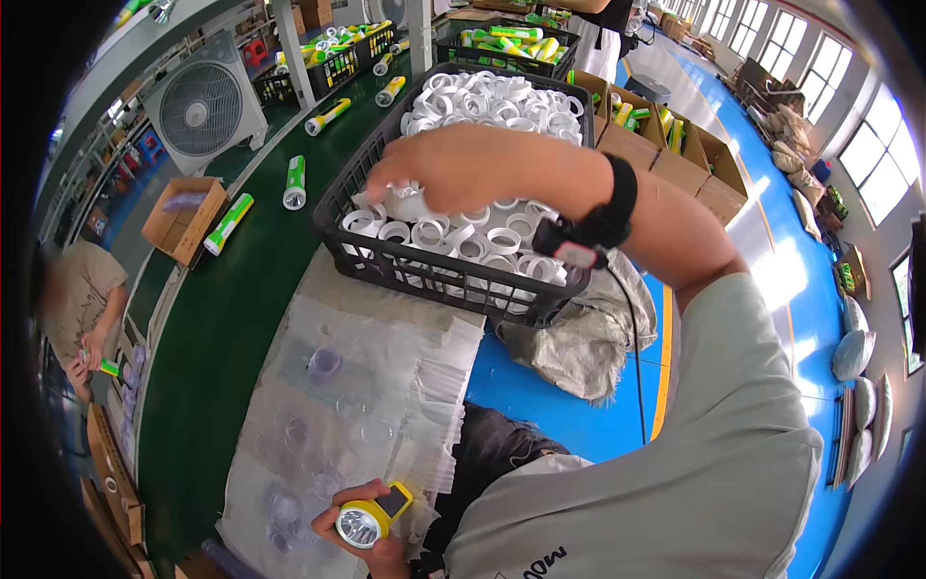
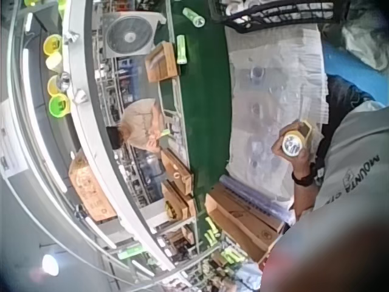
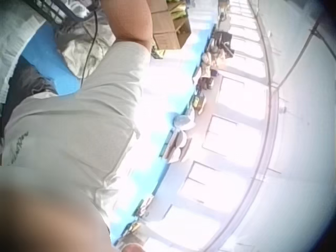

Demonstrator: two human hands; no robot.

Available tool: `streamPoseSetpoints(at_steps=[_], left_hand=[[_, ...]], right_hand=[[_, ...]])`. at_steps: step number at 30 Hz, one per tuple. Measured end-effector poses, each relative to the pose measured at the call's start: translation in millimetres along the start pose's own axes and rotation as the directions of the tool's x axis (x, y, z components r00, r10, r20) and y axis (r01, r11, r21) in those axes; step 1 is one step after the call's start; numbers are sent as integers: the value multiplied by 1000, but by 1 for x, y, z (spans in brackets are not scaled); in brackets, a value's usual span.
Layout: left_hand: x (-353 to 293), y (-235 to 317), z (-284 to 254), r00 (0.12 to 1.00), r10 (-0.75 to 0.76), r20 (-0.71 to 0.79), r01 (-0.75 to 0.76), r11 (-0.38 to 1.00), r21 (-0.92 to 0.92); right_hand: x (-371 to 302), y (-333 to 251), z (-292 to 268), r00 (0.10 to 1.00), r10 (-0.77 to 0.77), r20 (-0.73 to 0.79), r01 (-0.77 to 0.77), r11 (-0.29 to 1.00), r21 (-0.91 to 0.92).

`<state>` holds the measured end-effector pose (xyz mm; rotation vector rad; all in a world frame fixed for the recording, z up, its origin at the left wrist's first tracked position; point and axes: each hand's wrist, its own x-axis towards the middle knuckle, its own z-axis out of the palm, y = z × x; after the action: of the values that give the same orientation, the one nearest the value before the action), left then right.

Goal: Assemble flashlight components by attaching the front housing and lens to the main body.

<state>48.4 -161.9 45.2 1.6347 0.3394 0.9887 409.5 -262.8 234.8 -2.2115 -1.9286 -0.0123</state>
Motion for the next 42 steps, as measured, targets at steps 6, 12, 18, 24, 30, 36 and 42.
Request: streamPoseSetpoints(at_steps=[6, 12, 18, 24, 30, 36, 42], left_hand=[[-1, -12, -11, 1000, -19, 11, 19, 997, -68], [4, -2, -2, 988, 22, -155, -24, 1000, -11], [5, -13, -11, 988, 124, -87, -118, 990, 75], [8, -20, -13, 994, 106, -16, -106, 993, -55], [2, -28, -21, 991, 135, 10, -133, 985, -113], [0, -36, -24, 988, 151, 35, -137, 957, -257], [4, -29, -26, 990, 135, 49, -123, 972, -200]], right_hand=[[-21, 149, 95, 749, 452, 484, -183, 844, -505], [-36, 170, 128, 790, 357, 498, -141, 897, -419], [-31, 238, 164, 749, 304, 589, 9, 884, -467], [-24, 160, 68, 675, 524, 520, -500, 843, -201], [-32, 149, 57, 656, 610, 445, -579, 785, -222], [-18, 23, 10, 912, 269, 310, -391, 802, 452], [-25, -128, 109, 957, -289, 25, 272, 925, 265]])
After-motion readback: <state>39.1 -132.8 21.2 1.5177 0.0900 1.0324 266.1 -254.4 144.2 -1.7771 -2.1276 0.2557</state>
